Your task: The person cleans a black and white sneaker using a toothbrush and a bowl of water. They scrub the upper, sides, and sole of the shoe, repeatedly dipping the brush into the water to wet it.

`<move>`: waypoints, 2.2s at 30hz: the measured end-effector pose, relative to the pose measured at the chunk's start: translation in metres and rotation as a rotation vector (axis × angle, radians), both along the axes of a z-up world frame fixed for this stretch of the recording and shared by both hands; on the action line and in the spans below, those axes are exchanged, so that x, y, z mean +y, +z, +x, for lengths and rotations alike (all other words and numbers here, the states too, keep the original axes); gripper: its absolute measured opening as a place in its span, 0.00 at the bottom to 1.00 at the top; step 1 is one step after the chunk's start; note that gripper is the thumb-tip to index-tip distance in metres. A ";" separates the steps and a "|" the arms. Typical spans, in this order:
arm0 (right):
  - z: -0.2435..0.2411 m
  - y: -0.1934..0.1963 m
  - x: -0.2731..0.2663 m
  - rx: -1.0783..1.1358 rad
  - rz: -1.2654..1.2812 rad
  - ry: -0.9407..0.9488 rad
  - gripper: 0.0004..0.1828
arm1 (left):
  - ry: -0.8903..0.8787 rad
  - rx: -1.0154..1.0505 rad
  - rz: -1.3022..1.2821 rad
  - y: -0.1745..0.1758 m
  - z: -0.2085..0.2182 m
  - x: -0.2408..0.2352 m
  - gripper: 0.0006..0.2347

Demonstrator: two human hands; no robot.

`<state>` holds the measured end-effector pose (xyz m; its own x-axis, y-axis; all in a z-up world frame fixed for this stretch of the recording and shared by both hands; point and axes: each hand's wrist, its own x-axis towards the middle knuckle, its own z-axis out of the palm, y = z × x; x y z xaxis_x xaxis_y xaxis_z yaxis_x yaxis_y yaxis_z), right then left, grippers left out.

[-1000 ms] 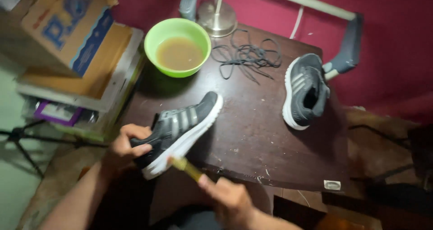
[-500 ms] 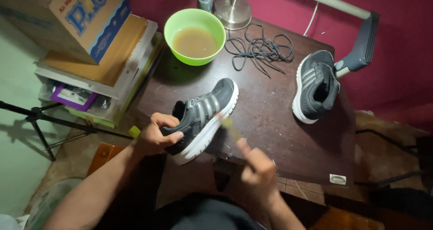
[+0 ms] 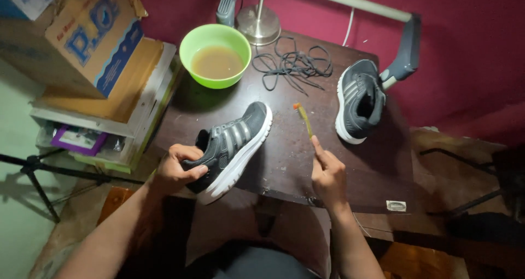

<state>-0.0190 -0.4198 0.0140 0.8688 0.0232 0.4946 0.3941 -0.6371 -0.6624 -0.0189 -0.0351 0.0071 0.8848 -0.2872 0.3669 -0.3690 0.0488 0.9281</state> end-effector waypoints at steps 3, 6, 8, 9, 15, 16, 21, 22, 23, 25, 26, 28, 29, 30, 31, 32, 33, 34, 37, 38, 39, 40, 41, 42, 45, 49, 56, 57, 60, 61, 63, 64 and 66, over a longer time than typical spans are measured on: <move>-0.028 0.030 0.024 -0.007 0.156 0.093 0.17 | 0.009 0.068 0.000 -0.009 0.001 0.006 0.17; -0.030 0.007 0.028 0.018 0.061 0.293 0.25 | -0.005 0.182 -0.052 0.021 0.001 0.012 0.12; -0.023 0.005 0.014 0.104 0.142 0.152 0.26 | 0.009 0.390 -0.269 0.006 -0.027 0.039 0.15; -0.016 0.006 0.006 0.188 0.210 0.019 0.27 | 0.028 0.594 -0.499 0.000 -0.038 0.050 0.25; -0.015 -0.040 -0.033 0.188 0.408 -0.078 0.27 | 0.358 0.348 0.083 0.175 -0.036 -0.035 0.12; -0.017 -0.034 -0.028 0.182 0.411 -0.073 0.27 | 0.362 0.341 0.085 0.161 -0.030 -0.037 0.12; -0.019 -0.018 -0.026 -0.053 0.257 0.281 0.21 | 0.282 0.606 -0.039 0.073 0.004 -0.055 0.11; -0.017 -0.012 -0.019 -0.049 0.257 0.274 0.21 | 0.275 0.611 -0.036 0.057 0.010 -0.053 0.11; -0.015 -0.005 -0.013 -0.085 0.212 0.401 0.08 | 0.245 0.630 -0.044 0.039 0.015 -0.051 0.11; -0.017 0.007 -0.001 -0.113 0.160 0.531 0.14 | 0.216 0.654 -0.058 0.022 0.019 -0.047 0.12; -0.021 0.013 0.006 -0.129 0.047 0.642 0.11 | 0.208 0.652 -0.041 0.024 0.019 -0.045 0.11; -0.017 0.023 0.016 -0.139 -0.068 0.759 0.22 | 0.205 0.655 -0.029 0.035 0.016 -0.043 0.11; -0.010 0.026 0.019 -0.144 -0.156 0.752 0.22 | 0.198 0.655 0.030 0.044 0.015 -0.044 0.11; -0.003 0.029 0.023 -0.149 -0.243 0.744 0.22 | 0.192 0.655 0.090 0.053 0.012 -0.044 0.11; 0.005 0.025 0.025 -0.140 -0.248 0.754 0.22 | 0.197 0.663 0.080 0.047 0.016 -0.042 0.11; 0.012 0.020 0.027 -0.213 -0.324 0.697 0.22 | 0.245 0.634 0.145 0.041 0.020 -0.040 0.14; 0.022 0.017 0.028 -0.291 -0.398 0.642 0.21 | 0.295 0.601 0.210 0.036 0.025 -0.038 0.17; 0.027 0.014 0.028 -0.287 -0.402 0.654 0.21 | 0.303 0.607 0.201 0.042 0.024 -0.042 0.17; 0.048 0.008 0.023 -0.260 -0.386 0.496 0.24 | 0.381 0.636 0.249 0.050 0.027 -0.046 0.20; 0.057 0.008 0.019 -0.287 -0.451 0.420 0.25 | 0.365 0.642 0.246 0.047 0.029 -0.043 0.19; 0.065 0.007 0.016 -0.315 -0.509 0.337 0.26 | 0.345 0.645 0.251 0.045 0.033 -0.038 0.18; 0.049 0.015 0.020 -0.312 -0.509 0.338 0.26 | 0.345 0.648 0.252 0.053 0.028 -0.043 0.18; 0.038 0.024 0.024 -0.244 -0.417 0.486 0.25 | 0.320 0.670 0.243 0.062 0.027 -0.048 0.17; 0.027 0.033 0.027 -0.174 -0.325 0.633 0.24 | 0.294 0.693 0.235 0.071 0.025 -0.053 0.16; 0.037 0.038 0.029 -0.112 -0.263 0.677 0.22 | 0.271 0.677 0.303 0.056 0.032 -0.042 0.16; 0.067 0.029 0.006 -0.216 -0.416 0.466 0.26 | 0.231 0.666 0.329 0.058 0.021 -0.037 0.14; 0.036 0.049 0.018 0.086 -0.031 0.617 0.26 | -0.163 0.532 0.086 0.058 0.008 -0.025 0.05; 0.037 0.054 0.018 0.118 0.070 0.609 0.26 | -0.205 0.516 0.095 0.063 0.008 -0.025 0.04; 0.001 0.052 0.014 0.192 0.179 0.700 0.25 | -0.277 0.528 0.059 0.048 0.013 -0.020 0.04; 0.005 0.036 0.009 0.187 0.185 0.695 0.25 | -0.280 0.526 0.067 0.044 0.013 -0.019 0.04; 0.015 0.006 -0.002 0.205 0.023 0.573 0.36 | -0.298 0.534 0.044 0.038 0.015 -0.017 0.05; 0.014 0.004 -0.007 0.196 0.025 0.568 0.36 | -0.303 0.527 0.051 0.041 0.016 -0.016 0.05; 0.002 -0.003 -0.020 0.124 0.161 0.633 0.36 | -0.292 0.539 0.043 0.041 0.012 -0.016 0.10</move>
